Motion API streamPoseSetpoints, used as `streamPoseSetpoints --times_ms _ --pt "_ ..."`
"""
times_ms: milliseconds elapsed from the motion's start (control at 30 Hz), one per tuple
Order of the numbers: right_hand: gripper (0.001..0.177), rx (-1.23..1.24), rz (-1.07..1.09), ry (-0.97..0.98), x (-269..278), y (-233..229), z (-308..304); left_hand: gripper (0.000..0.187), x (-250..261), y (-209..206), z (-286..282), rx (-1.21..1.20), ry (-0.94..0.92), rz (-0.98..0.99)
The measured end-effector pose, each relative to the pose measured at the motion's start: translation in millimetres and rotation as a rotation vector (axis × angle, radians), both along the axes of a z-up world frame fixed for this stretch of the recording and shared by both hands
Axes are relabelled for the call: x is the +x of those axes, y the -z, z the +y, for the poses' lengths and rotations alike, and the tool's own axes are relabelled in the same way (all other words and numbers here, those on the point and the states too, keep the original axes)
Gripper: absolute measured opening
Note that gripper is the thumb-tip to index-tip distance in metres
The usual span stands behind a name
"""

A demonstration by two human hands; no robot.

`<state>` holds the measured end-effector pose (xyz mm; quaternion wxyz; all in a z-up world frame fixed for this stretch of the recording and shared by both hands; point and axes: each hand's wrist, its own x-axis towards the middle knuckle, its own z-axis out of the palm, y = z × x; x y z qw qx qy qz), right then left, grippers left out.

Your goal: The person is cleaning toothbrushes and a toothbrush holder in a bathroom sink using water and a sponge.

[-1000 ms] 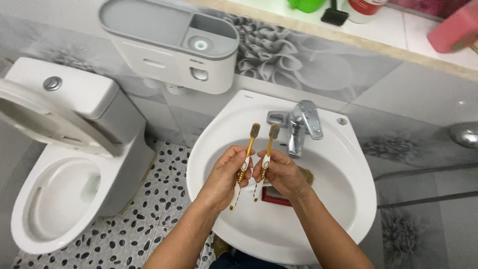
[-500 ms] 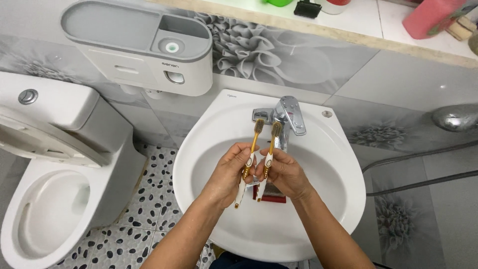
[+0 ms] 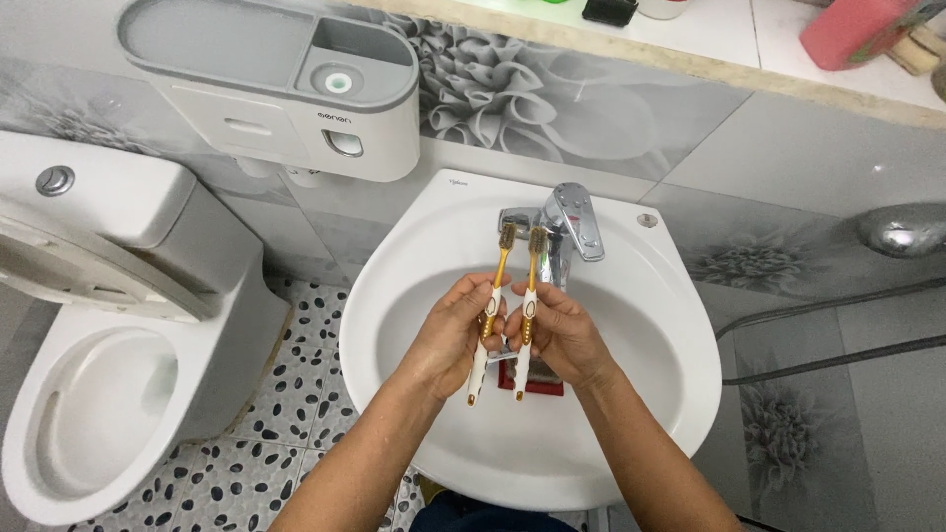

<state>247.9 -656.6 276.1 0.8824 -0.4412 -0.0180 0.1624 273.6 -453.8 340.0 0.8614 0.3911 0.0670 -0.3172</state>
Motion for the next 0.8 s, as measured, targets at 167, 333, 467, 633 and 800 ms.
streamPoseSetpoints --times_ms 167,333,467,633,800 --pt "0.036 0.024 -0.018 -0.005 2 -1 2 0.03 1 5 -2 0.042 -0.015 -0.011" --pt "0.036 0.025 0.005 -0.009 3 -3 2 0.031 1 7 -1 0.03 -0.026 -0.024" --pt "0.034 0.008 -0.009 0.001 4 3 3 0.032 2 14 -3 0.031 -0.033 -0.035" --pt "0.032 0.012 -0.014 -0.004 4 4 0 0.032 2 14 -4 0.046 -0.038 -0.033" --pt "0.033 0.009 -0.001 -0.019 5 8 -2 0.033 3 14 -7 0.06 -0.039 -0.006"
